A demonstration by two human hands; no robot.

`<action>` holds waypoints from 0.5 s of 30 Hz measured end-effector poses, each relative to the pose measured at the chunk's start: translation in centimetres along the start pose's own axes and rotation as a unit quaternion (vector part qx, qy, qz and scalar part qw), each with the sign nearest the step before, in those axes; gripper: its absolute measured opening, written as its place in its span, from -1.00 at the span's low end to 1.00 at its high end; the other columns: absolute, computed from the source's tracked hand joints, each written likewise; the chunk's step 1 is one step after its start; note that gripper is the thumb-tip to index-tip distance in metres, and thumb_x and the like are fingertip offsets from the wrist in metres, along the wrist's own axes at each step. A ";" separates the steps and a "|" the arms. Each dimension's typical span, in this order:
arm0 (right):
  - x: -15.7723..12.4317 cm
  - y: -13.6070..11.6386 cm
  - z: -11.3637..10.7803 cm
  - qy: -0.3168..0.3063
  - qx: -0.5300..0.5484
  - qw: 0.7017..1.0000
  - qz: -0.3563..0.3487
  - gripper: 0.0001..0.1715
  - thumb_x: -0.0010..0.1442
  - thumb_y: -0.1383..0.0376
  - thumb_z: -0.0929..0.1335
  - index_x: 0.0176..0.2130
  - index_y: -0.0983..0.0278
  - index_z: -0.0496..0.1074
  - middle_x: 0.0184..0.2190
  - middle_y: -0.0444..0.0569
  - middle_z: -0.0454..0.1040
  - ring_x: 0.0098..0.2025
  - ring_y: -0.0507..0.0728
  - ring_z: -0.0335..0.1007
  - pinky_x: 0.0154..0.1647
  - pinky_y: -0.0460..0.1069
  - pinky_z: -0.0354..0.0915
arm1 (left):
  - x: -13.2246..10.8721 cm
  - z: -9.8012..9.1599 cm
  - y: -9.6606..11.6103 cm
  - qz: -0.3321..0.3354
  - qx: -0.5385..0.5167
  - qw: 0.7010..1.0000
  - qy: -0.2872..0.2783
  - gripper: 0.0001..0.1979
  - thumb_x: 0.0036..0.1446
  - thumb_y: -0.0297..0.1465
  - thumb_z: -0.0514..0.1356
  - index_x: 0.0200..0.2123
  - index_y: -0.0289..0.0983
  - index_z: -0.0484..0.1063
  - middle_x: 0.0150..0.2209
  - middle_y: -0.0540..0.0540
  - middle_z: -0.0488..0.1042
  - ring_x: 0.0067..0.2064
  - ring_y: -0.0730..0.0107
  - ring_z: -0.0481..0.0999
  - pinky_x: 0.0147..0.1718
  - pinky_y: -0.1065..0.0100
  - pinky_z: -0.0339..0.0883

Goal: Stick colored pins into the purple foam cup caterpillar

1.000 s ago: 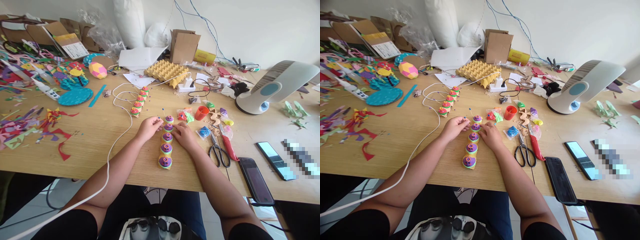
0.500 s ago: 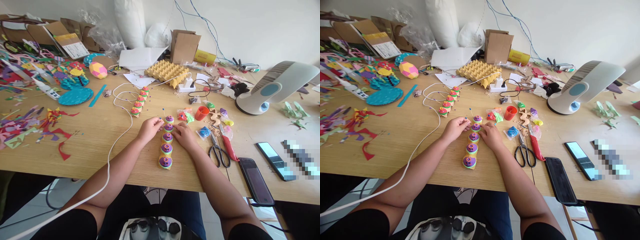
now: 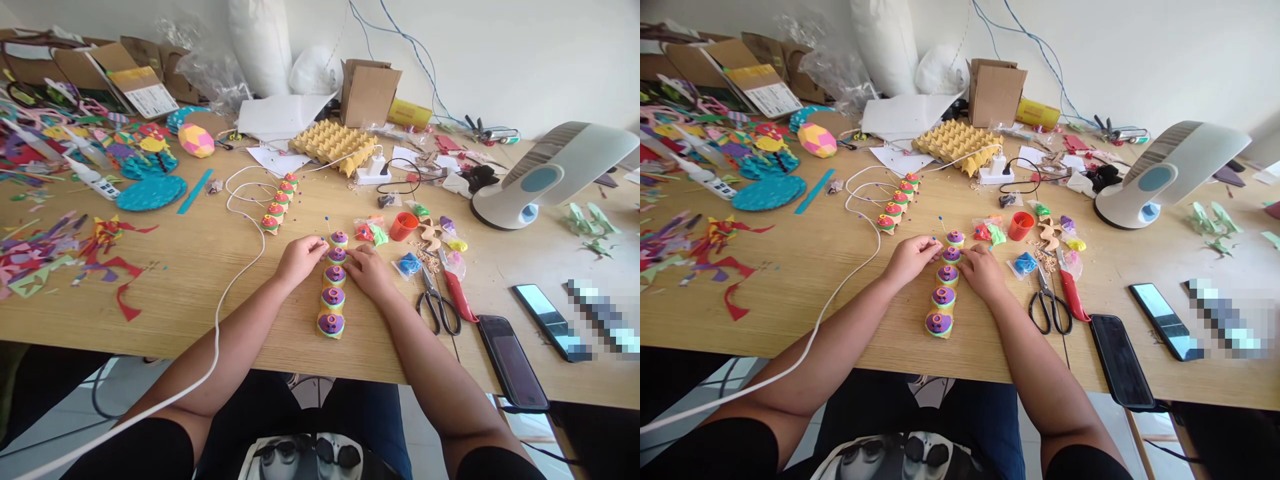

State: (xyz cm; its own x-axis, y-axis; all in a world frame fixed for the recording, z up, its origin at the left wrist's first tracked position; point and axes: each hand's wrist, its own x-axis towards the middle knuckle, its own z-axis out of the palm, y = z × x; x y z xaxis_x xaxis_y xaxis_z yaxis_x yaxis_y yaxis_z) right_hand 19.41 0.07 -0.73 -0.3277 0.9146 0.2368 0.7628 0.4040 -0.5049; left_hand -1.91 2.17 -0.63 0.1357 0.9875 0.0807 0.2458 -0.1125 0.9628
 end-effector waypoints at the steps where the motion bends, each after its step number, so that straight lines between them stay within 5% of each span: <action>1: 0.0 0.0 0.0 0.001 0.000 1.000 -0.001 -0.60 0.30 0.25 0.39 0.11 0.23 0.51 -0.08 0.07 0.45 -0.04 0.19 0.42 0.06 0.07 0.33 | 0.0 0.0 0.0 0.001 0.001 1.000 0.000 -0.76 0.18 -0.20 0.23 -0.30 -0.27 0.53 -0.36 -0.06 0.60 -0.32 0.35 0.59 -0.31 0.39 0.45; 15: 0.0 0.1 0.1 0.003 0.005 1.000 -0.002 -0.61 0.30 0.25 0.39 0.11 0.21 0.51 -0.07 0.07 0.45 -0.02 0.19 0.42 0.08 0.09 0.34 | 0.1 -0.1 -0.5 0.016 0.053 0.998 0.003 -0.72 0.17 -0.16 0.22 -0.35 -0.26 0.54 -0.35 -0.07 0.62 -0.30 0.31 0.58 -0.28 0.36 0.42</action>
State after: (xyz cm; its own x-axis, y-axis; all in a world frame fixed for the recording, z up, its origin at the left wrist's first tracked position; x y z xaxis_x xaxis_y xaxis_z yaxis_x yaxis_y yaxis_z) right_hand 19.45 0.08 -0.85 -0.3280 0.9127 0.2436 0.7558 0.4083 -0.5120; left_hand -2.08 2.32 -1.09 0.1394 0.9838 0.1125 0.3409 -0.1543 0.9274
